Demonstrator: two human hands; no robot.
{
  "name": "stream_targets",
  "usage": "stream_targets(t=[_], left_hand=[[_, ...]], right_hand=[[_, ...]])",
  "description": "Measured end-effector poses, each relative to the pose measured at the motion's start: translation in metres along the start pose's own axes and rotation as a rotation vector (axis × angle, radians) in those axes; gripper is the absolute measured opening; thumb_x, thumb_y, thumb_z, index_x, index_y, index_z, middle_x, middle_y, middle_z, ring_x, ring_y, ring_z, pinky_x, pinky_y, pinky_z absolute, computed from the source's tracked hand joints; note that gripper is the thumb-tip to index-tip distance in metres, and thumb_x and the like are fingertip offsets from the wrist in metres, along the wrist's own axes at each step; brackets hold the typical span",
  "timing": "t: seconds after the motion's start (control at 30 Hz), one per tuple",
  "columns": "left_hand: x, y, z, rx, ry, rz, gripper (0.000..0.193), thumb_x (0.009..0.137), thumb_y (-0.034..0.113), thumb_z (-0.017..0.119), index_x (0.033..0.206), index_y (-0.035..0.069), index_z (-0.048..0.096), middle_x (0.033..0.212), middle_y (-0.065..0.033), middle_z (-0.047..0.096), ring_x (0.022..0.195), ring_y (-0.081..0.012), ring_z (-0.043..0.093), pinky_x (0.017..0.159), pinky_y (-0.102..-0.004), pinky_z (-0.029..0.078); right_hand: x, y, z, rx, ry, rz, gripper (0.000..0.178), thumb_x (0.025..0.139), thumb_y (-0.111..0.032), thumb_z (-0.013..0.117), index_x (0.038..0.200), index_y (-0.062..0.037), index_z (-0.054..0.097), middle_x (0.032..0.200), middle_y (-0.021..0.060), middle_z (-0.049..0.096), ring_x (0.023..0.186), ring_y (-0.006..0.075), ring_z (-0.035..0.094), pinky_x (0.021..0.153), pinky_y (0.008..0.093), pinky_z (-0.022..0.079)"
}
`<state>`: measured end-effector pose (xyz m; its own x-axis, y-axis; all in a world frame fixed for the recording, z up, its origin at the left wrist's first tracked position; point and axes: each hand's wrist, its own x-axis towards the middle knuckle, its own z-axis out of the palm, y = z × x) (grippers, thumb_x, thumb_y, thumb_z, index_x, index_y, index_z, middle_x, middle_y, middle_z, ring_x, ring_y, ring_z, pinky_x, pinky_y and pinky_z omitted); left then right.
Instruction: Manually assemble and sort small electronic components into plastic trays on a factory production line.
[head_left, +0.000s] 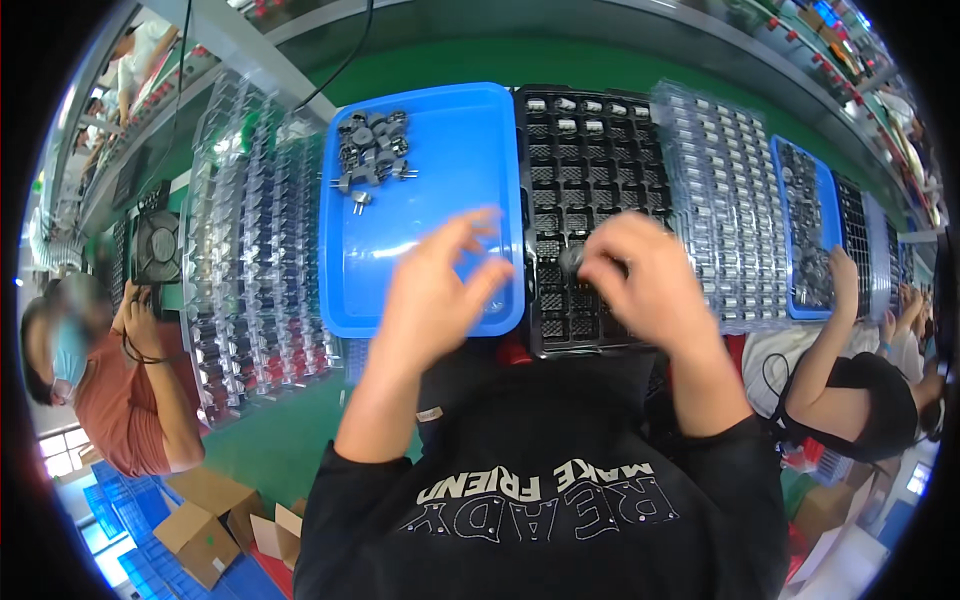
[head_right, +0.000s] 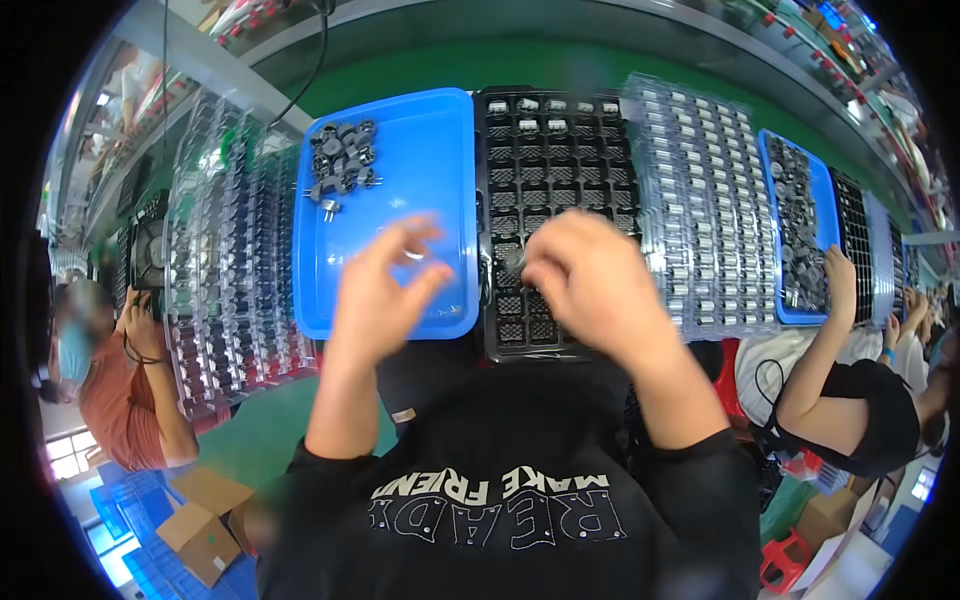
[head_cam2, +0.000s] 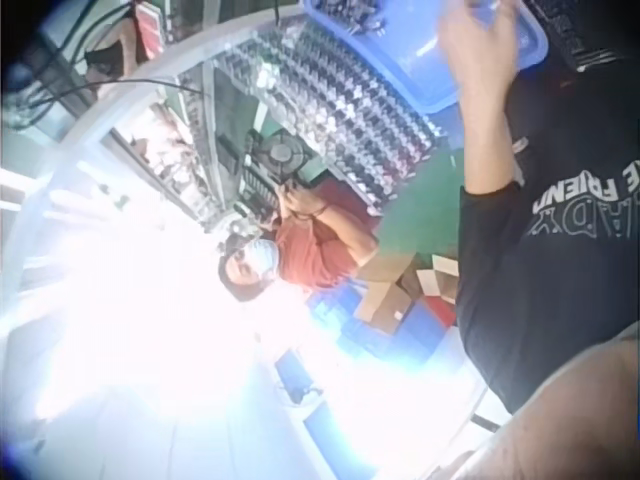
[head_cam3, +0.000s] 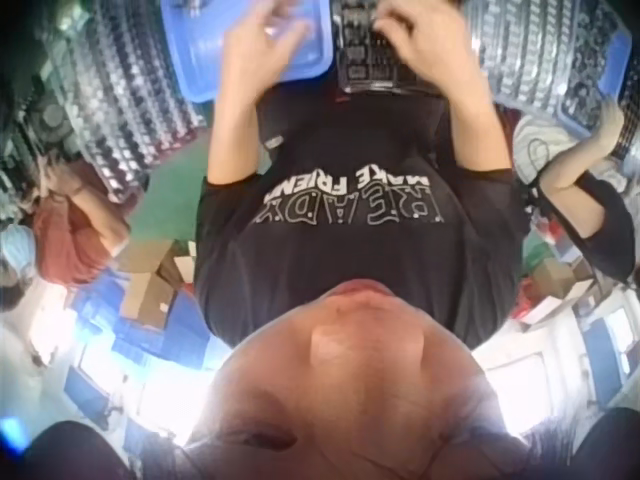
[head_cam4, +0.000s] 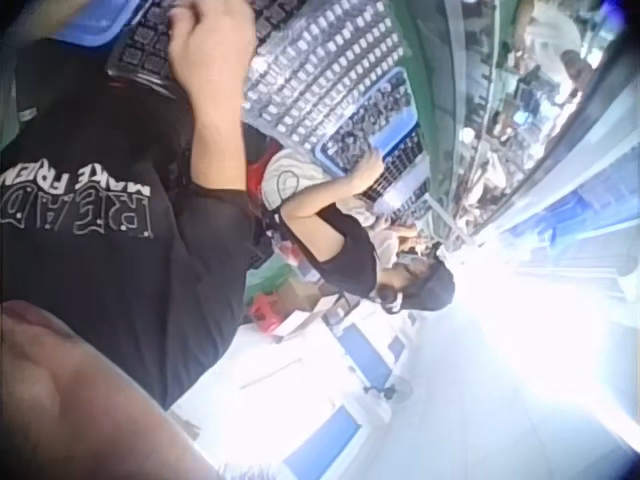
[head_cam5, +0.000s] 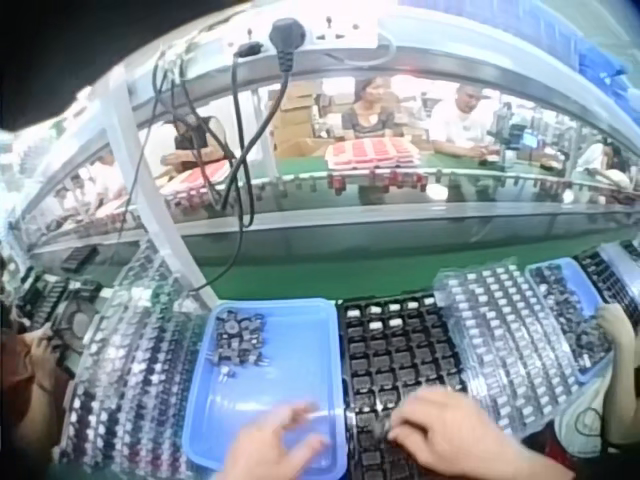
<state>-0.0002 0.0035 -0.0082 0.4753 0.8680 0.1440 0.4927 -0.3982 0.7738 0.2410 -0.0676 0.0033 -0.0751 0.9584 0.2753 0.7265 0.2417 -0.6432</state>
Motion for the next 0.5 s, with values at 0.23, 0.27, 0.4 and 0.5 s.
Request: stream_targets(t=[0.23,0.27,0.4,0.5], left_hand=[[0.078,-0.080,-0.039,0.576,0.208,0.079,0.042,0.083,0.010,0.078,0.124,0.007,0.069,0.121,-0.0154,0.068,0.109,-0.0323,0.065,0.096,-0.0417,0.052],[0.077,-0.079,-0.036,0.578,0.213,0.088,0.042,0.083,0.010,0.078,0.124,0.007,0.069,0.121,-0.0154,0.068,0.109,-0.0323,0.065,0.096,-0.0417,0.052],[0.071,-0.078,-0.028,0.601,0.094,-0.049,0.032,0.081,0.006,0.077,0.112,0.006,0.071,0.124,-0.0143,0.062,0.112,-0.0365,0.061,0.099,-0.0440,0.050],[0.070,-0.083,-0.033,0.657,0.120,-0.028,0.024,0.081,0.005,0.075,0.105,0.005,0.072,0.117,-0.0103,0.065,0.109,-0.0342,0.063,0.095,-0.0437,0.052]], right_hand=[[0.074,0.121,-0.057,-0.549,0.193,0.128,0.005,0.086,-0.006,0.067,0.090,-0.0049,0.065,0.089,0.0159,0.065,0.090,0.0381,0.064,0.077,0.0472,0.051],[0.080,0.134,-0.054,-0.603,0.163,0.106,0.006,0.086,-0.008,0.067,0.091,-0.0055,0.066,0.090,0.0151,0.065,0.091,0.0379,0.064,0.078,0.0484,0.052],[0.085,0.140,-0.044,-0.708,0.086,0.122,0.005,0.087,-0.012,0.067,0.090,-0.0082,0.068,0.095,0.0105,0.066,0.099,0.0361,0.063,0.086,0.0478,0.053],[0.086,0.138,-0.040,-0.744,0.061,0.144,0.006,0.086,-0.012,0.069,0.091,-0.0095,0.072,0.098,0.0107,0.068,0.102,0.0354,0.062,0.090,0.0466,0.052]])
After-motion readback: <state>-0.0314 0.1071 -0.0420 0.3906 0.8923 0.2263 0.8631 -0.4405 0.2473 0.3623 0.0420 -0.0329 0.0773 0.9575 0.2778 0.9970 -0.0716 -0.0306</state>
